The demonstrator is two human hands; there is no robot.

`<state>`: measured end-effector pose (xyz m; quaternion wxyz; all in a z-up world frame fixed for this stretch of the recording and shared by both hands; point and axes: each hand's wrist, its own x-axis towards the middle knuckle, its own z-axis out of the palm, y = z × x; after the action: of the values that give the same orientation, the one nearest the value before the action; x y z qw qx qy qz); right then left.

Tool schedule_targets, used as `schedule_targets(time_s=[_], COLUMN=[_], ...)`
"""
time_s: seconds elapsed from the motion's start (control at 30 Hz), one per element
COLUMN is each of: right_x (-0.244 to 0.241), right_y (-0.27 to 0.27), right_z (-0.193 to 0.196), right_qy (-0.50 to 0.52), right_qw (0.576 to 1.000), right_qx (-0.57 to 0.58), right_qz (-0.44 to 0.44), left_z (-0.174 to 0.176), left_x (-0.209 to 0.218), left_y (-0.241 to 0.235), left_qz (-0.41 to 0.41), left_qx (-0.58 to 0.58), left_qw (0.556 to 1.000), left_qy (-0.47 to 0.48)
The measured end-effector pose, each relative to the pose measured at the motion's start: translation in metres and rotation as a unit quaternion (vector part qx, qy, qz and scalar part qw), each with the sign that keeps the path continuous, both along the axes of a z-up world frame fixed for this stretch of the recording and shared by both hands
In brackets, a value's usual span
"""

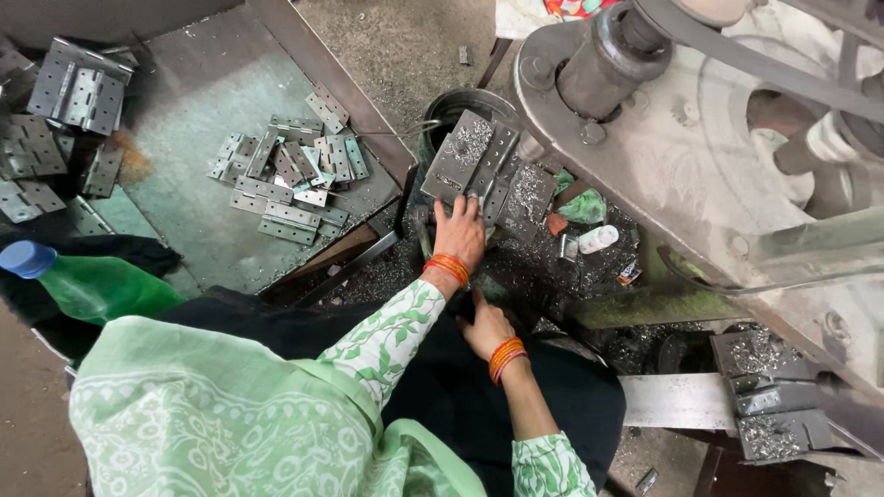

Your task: The person places small metal plates one by one onto a machine bed and operates a manual lever to drill holes in them. The person handles the plates with their hands and moves them into a nearby bin after drilling.

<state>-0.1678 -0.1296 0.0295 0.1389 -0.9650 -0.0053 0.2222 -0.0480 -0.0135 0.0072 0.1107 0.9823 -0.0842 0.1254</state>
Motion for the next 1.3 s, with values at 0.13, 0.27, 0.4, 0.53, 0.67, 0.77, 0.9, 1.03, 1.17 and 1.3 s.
schedule_targets(time_s=[0.13,0.27,0.4,0.53,0.67,0.77,0.9,1.03,1.17,1.3], right_x=[0.003,0.006,0.008,-0.006,-0.043,-0.045,-0.028,0.001,0.005,-0.02], right_y=[0.003,0.002,0.001,-0.003,-0.005,-0.012,-0.023,-0.038,-0.024,-0.015], right_z=[0.007,0.015,0.014,-0.032,-0.1,-0.117,-0.101,-0.068,-0.061,-0.079], right_qy=[0.005,-0.008,-0.001,0.01,-0.116,-0.121,-0.078,-0.105,-0.072,-0.101], right_qw=[1.0,1.0,1.0,0.999,0.991,0.987,0.994,0.993,0.997,0.988], right_qx=[0.007,0.0,-0.017,-0.033,0.059,0.106,0.077,0.043,0.027,0.111], right_qz=[0.006,0.027,0.023,-0.026,-0.034,-0.024,-0.021,0.041,0.01,-0.026], left_z=[0.003,0.016,0.027,0.033,0.025,0.009,-0.017,-0.017,-0.004,-0.013], left_x=[0.012,0.037,0.046,0.047,0.043,0.039,0.029,0.041,0.061,0.059], left_y=[-0.001,-0.002,-0.003,0.001,0.003,0.007,0.014,0.014,0.011,0.012], left_qz=[0.026,0.01,0.001,-0.009,-0.007,-0.006,-0.009,-0.022,-0.026,-0.027], left_qx=[0.019,0.025,0.031,0.064,0.045,0.018,-0.036,-0.026,-0.006,-0.008], left_qw=[0.999,0.998,0.997,0.995,0.998,1.0,0.995,0.998,0.999,0.998], left_qy=[-0.028,0.053,0.074,0.074,0.049,0.007,-0.09,-0.047,-0.031,-0.052])
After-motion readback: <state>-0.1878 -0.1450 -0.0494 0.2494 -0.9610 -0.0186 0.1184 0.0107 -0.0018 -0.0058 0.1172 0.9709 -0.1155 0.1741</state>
